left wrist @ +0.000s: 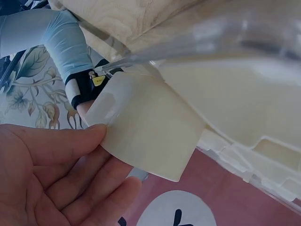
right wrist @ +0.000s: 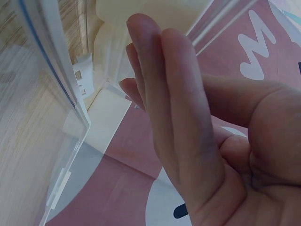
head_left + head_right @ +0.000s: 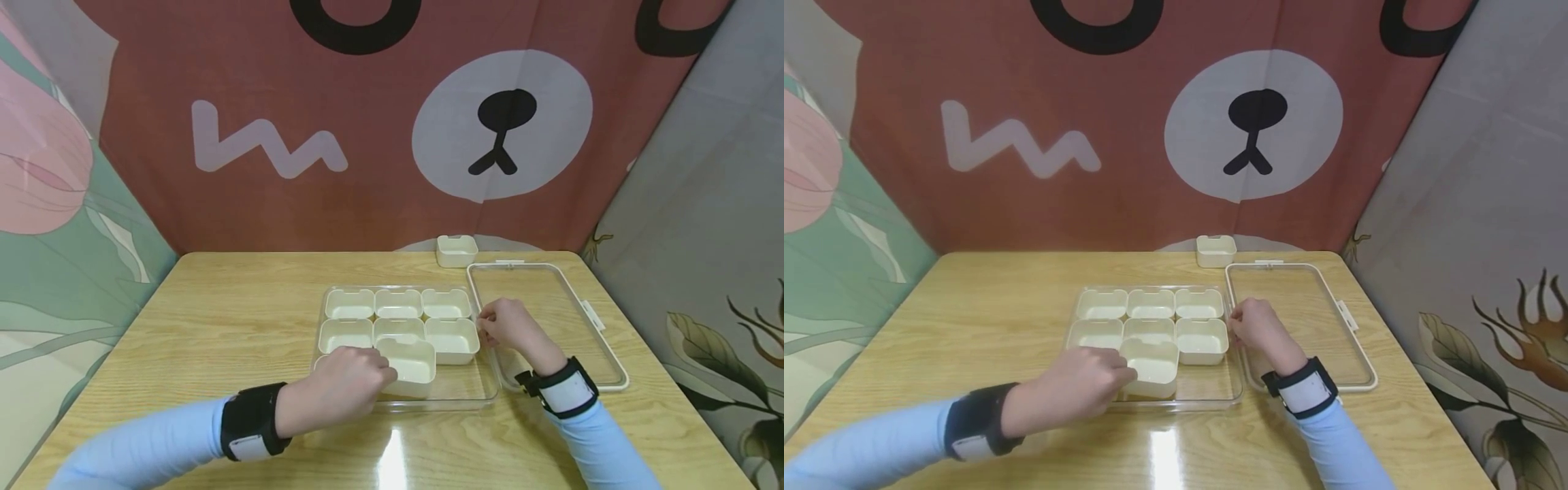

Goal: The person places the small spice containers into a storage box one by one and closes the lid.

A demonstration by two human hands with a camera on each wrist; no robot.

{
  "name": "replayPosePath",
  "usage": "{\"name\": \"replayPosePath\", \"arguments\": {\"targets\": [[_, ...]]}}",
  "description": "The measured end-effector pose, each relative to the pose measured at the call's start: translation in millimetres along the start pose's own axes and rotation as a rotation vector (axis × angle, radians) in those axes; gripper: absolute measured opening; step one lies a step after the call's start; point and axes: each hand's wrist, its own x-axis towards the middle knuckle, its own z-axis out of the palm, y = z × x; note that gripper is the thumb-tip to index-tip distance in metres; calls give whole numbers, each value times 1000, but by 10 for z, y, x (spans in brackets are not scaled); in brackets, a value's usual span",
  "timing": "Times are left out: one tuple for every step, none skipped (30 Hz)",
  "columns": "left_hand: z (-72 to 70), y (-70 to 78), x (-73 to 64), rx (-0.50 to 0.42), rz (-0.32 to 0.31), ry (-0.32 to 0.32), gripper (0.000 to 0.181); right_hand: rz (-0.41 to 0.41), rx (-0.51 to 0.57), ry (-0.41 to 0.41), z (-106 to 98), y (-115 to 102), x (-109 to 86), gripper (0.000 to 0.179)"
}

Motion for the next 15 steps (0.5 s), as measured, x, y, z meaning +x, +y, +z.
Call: {"name": "replayPosePath", "arguments": {"targets": [[5, 4, -1, -4, -3, -6, 26, 2, 6, -1, 1, 0, 1, 15], [10, 6, -3, -7, -8, -14, 26, 6, 12, 0, 3, 0, 2, 15], [16, 8, -4, -11, -12, -20, 26, 6, 15, 1, 4, 1, 3, 15], [23, 9, -6, -15, -17, -29, 25, 7, 15, 2, 5, 0, 5, 15], [29, 11, -8, -19, -20, -36, 25, 5, 16, 2, 6, 0, 5, 15], [35, 12, -9, -24, -24, -44, 25, 4, 17, 3, 8, 0, 5, 15], [42, 12, -11, -26, -26, -50, 25, 3, 17, 4, 8, 0, 5, 15], [49, 12, -13, -30, -27, -54, 25, 5, 20, 4, 8, 0, 6, 15], [53, 14, -13, -31, -26, -58, 25, 5, 21, 4, 7, 1, 6, 15], [58, 15, -14, -29, -26, -61, 25, 7, 22, 6, 8, 1, 7, 15], [62, 16, -14, -26, -26, -64, 25, 9, 24, 5, 10, 2, 6, 15], [65, 18, -15, -27, -27, -69, 25, 11, 24, 5, 10, 2, 5, 15], [67, 20, -16, -27, -28, -72, 24, 11, 22, 6, 10, 2, 6, 15], [68, 24, -15, -26, -28, -77, 24, 10, 19, 6, 11, 3, 5, 15], [67, 28, -16, -28, -31, -83, 24, 7, 12, 9, 11, 1, 4, 15]]}}
